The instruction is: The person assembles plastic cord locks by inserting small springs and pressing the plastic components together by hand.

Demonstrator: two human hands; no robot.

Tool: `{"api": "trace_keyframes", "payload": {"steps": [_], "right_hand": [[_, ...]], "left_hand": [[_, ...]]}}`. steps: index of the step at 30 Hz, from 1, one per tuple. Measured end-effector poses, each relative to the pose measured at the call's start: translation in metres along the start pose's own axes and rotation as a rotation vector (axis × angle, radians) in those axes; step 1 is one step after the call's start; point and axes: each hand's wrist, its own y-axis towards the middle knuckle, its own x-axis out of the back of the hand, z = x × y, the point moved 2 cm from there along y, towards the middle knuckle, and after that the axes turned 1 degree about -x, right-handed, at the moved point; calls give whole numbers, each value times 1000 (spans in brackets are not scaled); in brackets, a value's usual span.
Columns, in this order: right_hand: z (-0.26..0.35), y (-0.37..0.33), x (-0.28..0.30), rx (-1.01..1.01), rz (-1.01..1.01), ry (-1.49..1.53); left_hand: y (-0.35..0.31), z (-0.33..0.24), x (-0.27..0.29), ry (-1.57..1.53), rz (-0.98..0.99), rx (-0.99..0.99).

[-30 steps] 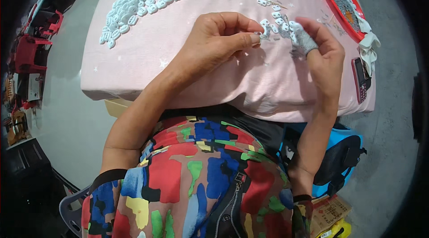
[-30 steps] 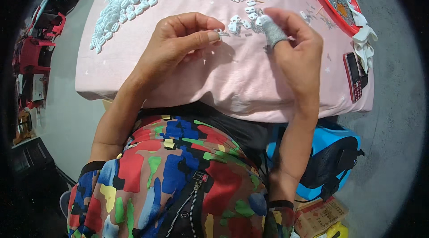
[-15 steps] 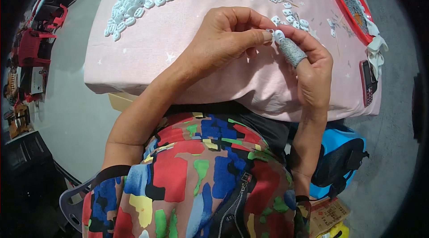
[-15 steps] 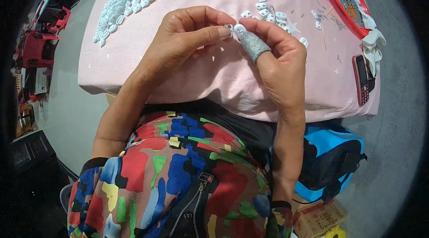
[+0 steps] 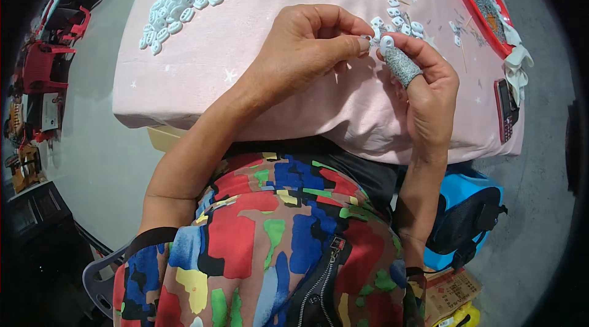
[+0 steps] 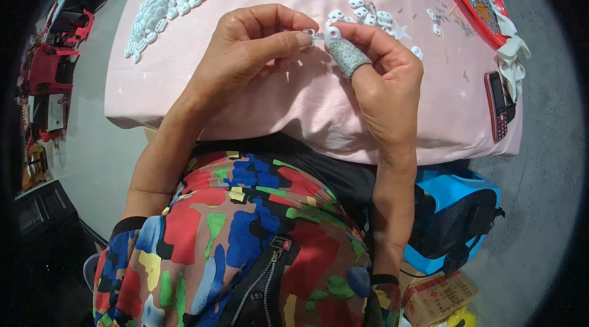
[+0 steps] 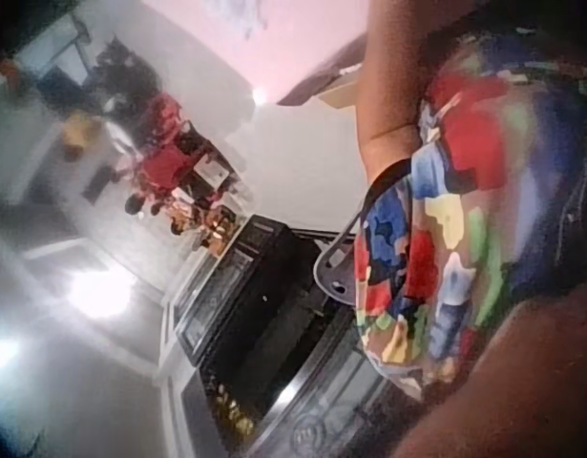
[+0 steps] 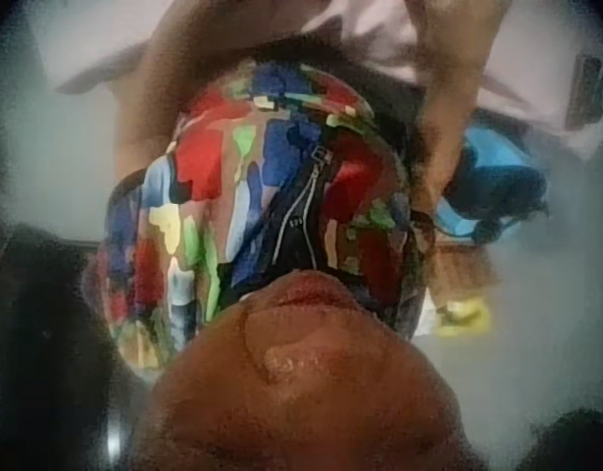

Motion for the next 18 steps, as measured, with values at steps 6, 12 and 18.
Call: {"api": "trace_keyframes", "payload": {"steps": [6,12,18], "right_hand": [[-1,-1,-1,-33,-20,12],[-3,-1,-2,1,-18,-7],[-2,0,-5,2,4,-4]], "left_hand": [[1,5,1,13,-16,-32],[1,5,0,69,-22,-89],[1,5,0,68,-18,-96]]}}
